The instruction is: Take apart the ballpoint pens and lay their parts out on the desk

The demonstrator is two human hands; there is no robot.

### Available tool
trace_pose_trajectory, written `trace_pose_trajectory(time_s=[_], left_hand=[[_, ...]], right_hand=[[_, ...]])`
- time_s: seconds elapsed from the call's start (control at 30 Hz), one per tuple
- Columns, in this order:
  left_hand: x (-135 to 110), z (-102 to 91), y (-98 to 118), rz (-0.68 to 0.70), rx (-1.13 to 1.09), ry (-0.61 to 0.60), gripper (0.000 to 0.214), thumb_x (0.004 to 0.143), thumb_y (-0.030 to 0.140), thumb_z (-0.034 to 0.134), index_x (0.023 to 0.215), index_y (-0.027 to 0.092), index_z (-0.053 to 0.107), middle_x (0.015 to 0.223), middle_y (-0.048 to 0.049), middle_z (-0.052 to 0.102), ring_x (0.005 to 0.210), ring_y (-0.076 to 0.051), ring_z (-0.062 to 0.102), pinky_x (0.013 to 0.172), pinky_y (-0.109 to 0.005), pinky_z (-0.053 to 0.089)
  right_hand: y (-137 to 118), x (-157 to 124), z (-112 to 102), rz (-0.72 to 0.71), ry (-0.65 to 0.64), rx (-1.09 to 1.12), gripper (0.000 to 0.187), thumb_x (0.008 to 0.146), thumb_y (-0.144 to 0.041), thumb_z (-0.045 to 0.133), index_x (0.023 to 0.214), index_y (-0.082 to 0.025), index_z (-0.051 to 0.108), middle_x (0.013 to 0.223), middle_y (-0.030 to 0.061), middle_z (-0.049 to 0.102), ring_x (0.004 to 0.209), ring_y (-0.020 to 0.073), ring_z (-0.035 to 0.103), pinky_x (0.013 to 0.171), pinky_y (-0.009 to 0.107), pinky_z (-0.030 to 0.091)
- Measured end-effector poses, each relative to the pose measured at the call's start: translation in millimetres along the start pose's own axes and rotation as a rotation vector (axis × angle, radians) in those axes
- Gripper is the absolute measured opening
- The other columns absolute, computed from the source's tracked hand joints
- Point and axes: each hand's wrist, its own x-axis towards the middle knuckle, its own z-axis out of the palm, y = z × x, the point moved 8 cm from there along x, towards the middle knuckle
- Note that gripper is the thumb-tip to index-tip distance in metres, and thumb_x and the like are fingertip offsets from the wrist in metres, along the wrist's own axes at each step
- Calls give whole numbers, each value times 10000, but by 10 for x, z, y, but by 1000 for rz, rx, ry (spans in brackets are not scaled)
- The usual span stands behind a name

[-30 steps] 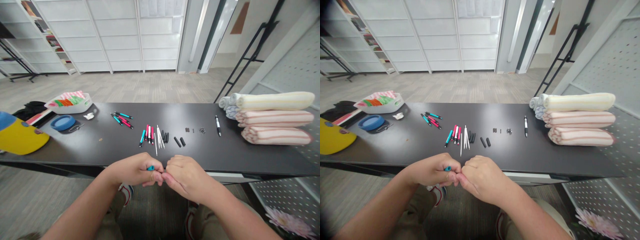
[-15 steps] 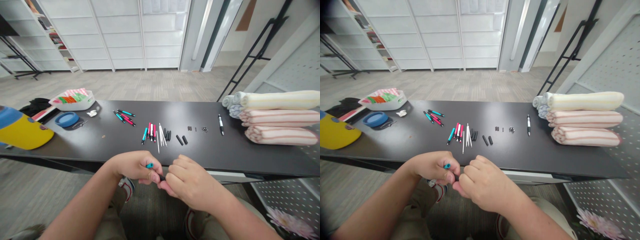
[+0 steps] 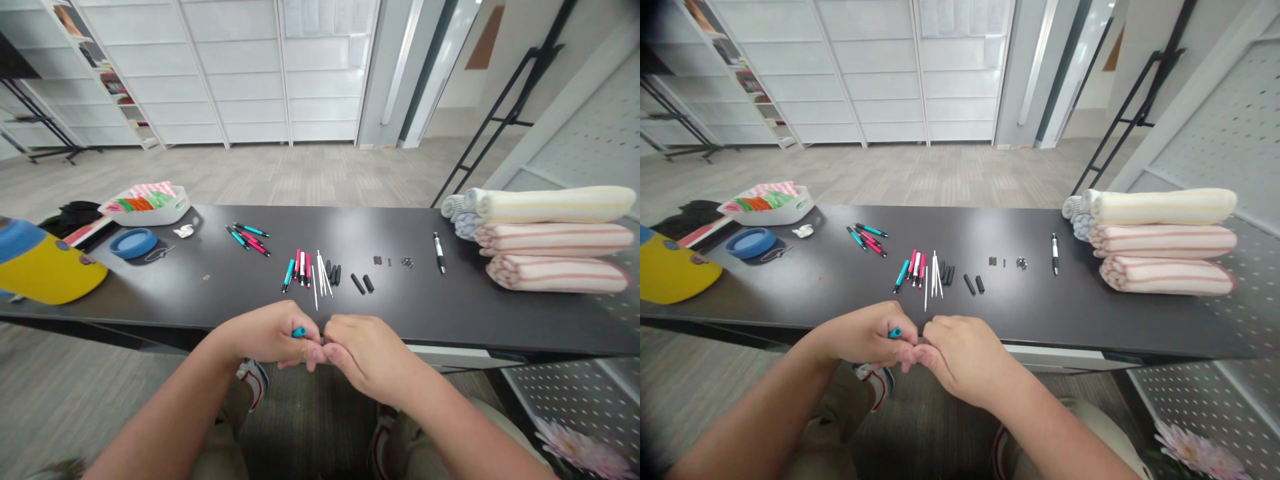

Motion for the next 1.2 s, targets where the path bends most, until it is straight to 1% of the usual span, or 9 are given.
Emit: trace_pose_trajectory(time_s=[0.13,0.3,0.4,0.47,0.53,0.67,0.8,0.97,1.2], left_hand=[[6,13,28,-2,7,28,435,950,534,681,748,150,719,493,33,548,412,-73,487,431,-160,367],[-72,-8,-9,-23,15,32,448,948,520,689,697,150,702,484,18,567,399,-77,505,421,-163,366],[-97,-22,9,-14,28,27,431,958,494,686,698,150,704,496,8,587,403,-79,499,431,-172,367],[-111,-36,61,17,38,17,418,964,478,681,701,154,704,521,-3,604,420,-85,503,445,-183,371],[-128,-48,122,52,49,-6,419,974,469,667,693,160,701,534,-10,607,439,-92,506,460,-197,374],[-149,-54,196,83,47,-74,426,983,460,652,677,169,710,547,-29,618,460,-110,507,479,-226,376],[-142,-58,222,100,54,-106,403,983,432,654,690,171,745,564,-49,653,468,-120,524,479,-232,384],[-167,-33,161,47,6,-172,385,971,431,666,710,168,768,557,-53,655,416,-111,490,418,-226,357],[-171,-39,64,2,10,-215,430,972,483,653,685,174,740,529,-50,612,427,-120,485,439,-244,348]], right_hand=[[-34,2,81,6,-82,203,441,1115,-408,338,767,-198,509,709,-28,514,652,119,451,641,280,292],[72,-72,179,181,-183,361,533,1090,-495,431,653,-192,386,598,-64,307,558,92,299,555,270,221],[74,-85,171,214,-169,376,552,1090,-504,431,640,-190,369,594,-65,277,548,90,274,540,272,205],[6,-59,106,148,-98,326,527,1091,-472,449,650,-190,389,597,-64,328,554,87,315,556,278,213],[-111,-32,25,25,-10,235,480,1097,-414,450,672,-193,422,614,-58,389,580,96,355,585,291,225],[-312,-41,-77,-189,105,38,429,1101,-335,441,696,-200,479,642,-37,473,616,127,368,626,324,249],[-378,-83,-110,-258,156,-104,422,1093,-333,477,696,-197,518,662,-21,534,625,141,400,643,335,279],[-456,-123,-87,-321,179,-232,388,1079,-347,534,725,-189,566,695,-9,571,647,154,434,653,348,288],[-518,-123,-97,-370,212,-301,400,1074,-344,548,707,-187,566,666,-16,537,634,154,416,639,354,286]])
